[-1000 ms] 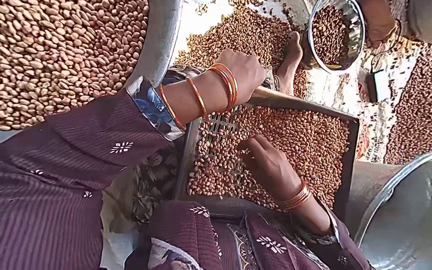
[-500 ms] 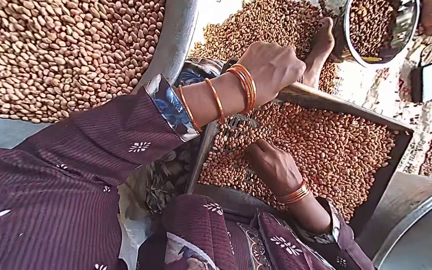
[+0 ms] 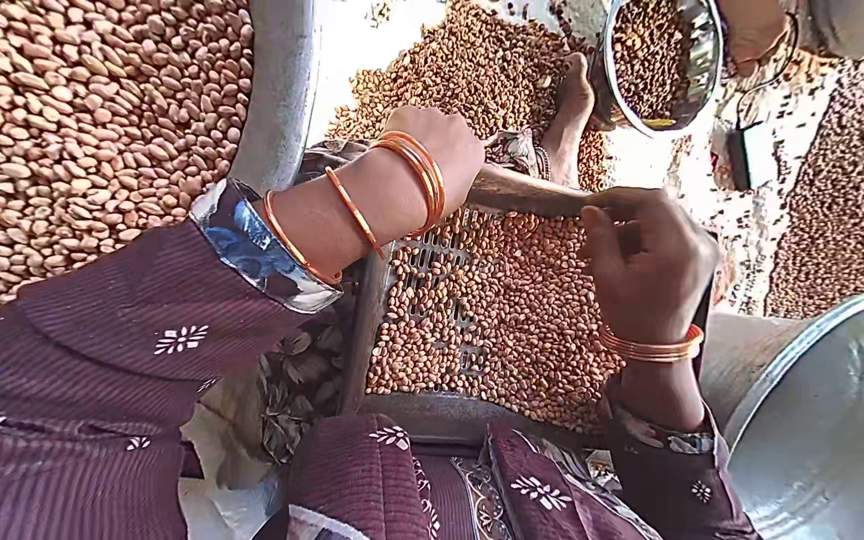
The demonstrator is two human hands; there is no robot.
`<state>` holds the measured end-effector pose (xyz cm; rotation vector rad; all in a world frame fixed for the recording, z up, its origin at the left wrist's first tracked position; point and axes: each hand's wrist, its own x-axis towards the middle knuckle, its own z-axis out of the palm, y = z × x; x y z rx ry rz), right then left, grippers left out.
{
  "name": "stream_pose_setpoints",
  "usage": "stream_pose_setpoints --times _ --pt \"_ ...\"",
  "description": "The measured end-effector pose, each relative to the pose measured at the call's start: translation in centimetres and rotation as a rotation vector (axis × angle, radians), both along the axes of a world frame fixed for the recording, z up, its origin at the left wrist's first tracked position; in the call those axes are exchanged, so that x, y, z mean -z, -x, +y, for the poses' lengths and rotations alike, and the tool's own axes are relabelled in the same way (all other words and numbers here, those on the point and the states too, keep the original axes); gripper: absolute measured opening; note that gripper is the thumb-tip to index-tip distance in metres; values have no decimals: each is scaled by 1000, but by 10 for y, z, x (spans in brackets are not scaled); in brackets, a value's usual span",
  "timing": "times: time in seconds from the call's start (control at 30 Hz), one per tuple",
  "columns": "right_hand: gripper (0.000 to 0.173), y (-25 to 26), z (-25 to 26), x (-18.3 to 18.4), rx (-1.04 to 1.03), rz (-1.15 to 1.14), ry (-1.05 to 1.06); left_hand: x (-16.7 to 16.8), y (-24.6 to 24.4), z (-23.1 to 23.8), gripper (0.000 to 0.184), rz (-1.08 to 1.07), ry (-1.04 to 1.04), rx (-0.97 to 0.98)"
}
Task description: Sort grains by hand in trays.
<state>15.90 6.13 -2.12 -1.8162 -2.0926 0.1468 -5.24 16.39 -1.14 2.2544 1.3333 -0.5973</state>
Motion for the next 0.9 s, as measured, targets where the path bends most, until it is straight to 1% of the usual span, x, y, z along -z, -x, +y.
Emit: stream_pose_setpoints --times 0.03,0.07,0.1,0.13,0.17,0.2,0.23,0.27,0.3,0.33,0.37,0.4,0.47,0.5,0.53,0.57,0.6,0.63,0.67,0.7,0.73,0.77,0.8,0.83,0.87,0.9 --pt "23 4 1 4 34 -151 135 0 0 -1 23 -2 -1 2" --pt "24 12 3 12 75 -280 317 -1 0 -1 23 -6 1 5" --pt "24 24 5 21 111 -366 489 -2 1 -1 23 -8 5 9" --pt "27 36 4 31 98 -375 593 -3 1 -1 23 -10 11 13" --pt "35 43 0 38 18 -286 603 -4 1 0 22 -15 14 14" --pt "44 46 -4 42 -101 -147 557 -4 2 0 22 -17 16 19" --pt "47 46 -6 43 -206 -19 494 -5 3 1 22 -22 20 21" --pt "46 45 -6 40 -254 41 418 -6 3 1 22 -25 19 24" --pt "40 41 -6 35 -245 37 340 -5 4 1 20 -30 13 26" --pt "31 35 -6 29 -198 -10 291 -5 4 1 19 -32 10 27" --pt "23 29 -6 23 -125 -91 317 -5 4 1 19 -28 8 33" --pt "21 26 -8 17 -42 -194 424 -4 4 1 19 -26 6 36" --pt "30 36 -9 9 100 -373 799 -4 4 1 19 -34 0 32" --pt "30 43 -12 12 82 -399 929 -4 4 1 19 -35 0 30" --pt "29 47 -19 17 -19 -349 957 -4 3 1 19 -29 3 30" --pt "26 46 -27 23 -164 -207 888 -4 3 1 18 -27 4 32" --pt "24 43 -34 31 -299 -25 773 -4 3 0 19 -27 2 36" --pt "23 41 -36 35 -364 107 671 -4 3 0 20 -28 -2 42" --pt "23 40 -37 34 -360 143 581 -4 3 0 20 -28 -6 50" --pt "21 37 -37 30 -314 100 506 -3 4 -1 20 -30 -6 56" --pt "19 34 -35 25 -246 12 470 -3 4 -1 19 -35 -11 56" --pt "17 31 -35 19 -179 -93 484 -3 4 -1 18 -35 -12 56" --pt "18 31 -35 13 -122 -211 581 -3 4 0 17 -34 -6 56" --pt "25 36 -34 6 -68 -334 783 -4 3 0 16 -32 -2 54" --pt "31 44 -32 1 -52 -426 1032 -4 3 0 16 -26 2 55" --pt "34 50 -33 2 -110 -436 1205 -5 2 0 16 -23 6 54"
